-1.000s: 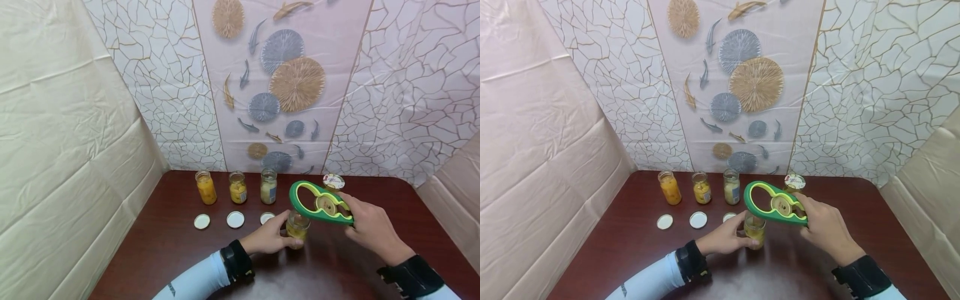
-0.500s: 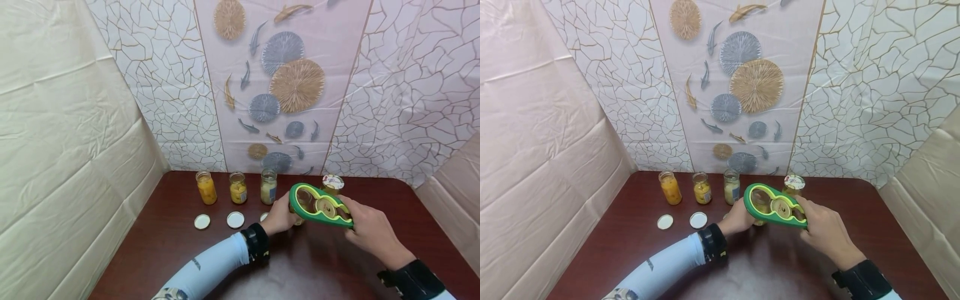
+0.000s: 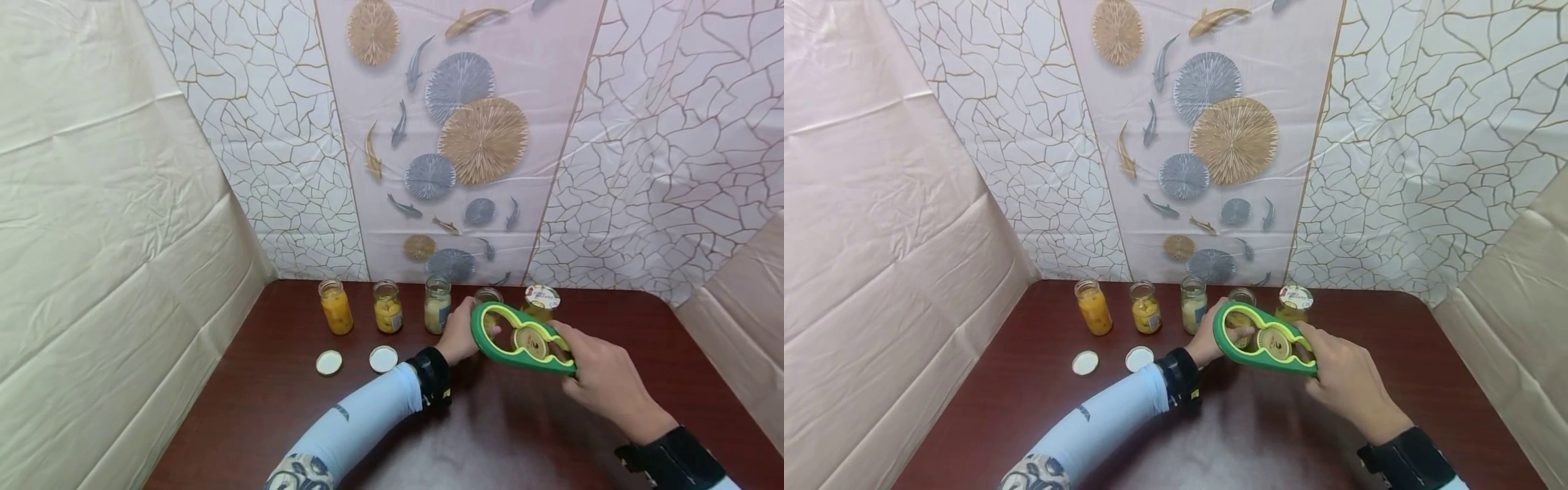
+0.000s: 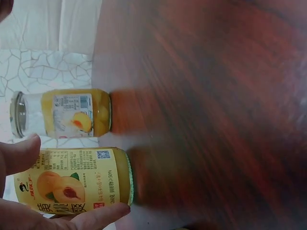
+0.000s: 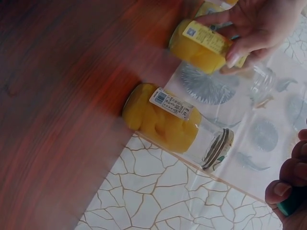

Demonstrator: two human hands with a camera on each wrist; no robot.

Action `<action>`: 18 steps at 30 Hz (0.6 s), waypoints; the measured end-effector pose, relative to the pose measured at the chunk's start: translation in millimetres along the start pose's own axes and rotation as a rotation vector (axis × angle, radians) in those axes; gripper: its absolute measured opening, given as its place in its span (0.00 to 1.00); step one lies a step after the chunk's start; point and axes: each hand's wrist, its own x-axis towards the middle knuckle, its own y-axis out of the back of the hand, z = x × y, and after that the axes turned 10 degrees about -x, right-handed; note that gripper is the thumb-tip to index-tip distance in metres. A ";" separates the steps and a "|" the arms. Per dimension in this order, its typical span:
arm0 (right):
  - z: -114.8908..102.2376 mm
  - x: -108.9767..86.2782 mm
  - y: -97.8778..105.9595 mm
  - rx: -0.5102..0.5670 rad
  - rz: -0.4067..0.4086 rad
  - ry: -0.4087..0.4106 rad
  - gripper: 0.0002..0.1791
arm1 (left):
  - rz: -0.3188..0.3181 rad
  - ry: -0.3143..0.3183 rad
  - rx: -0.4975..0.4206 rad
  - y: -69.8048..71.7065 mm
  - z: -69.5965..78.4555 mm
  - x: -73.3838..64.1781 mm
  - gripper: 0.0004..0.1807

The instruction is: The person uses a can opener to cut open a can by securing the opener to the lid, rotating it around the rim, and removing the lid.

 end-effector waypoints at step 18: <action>-6.3 -1.5 -3.7 0.007 0.017 0.021 0.45 | 0.033 -0.009 -0.023 -2.8 -8.7 22.1 0.32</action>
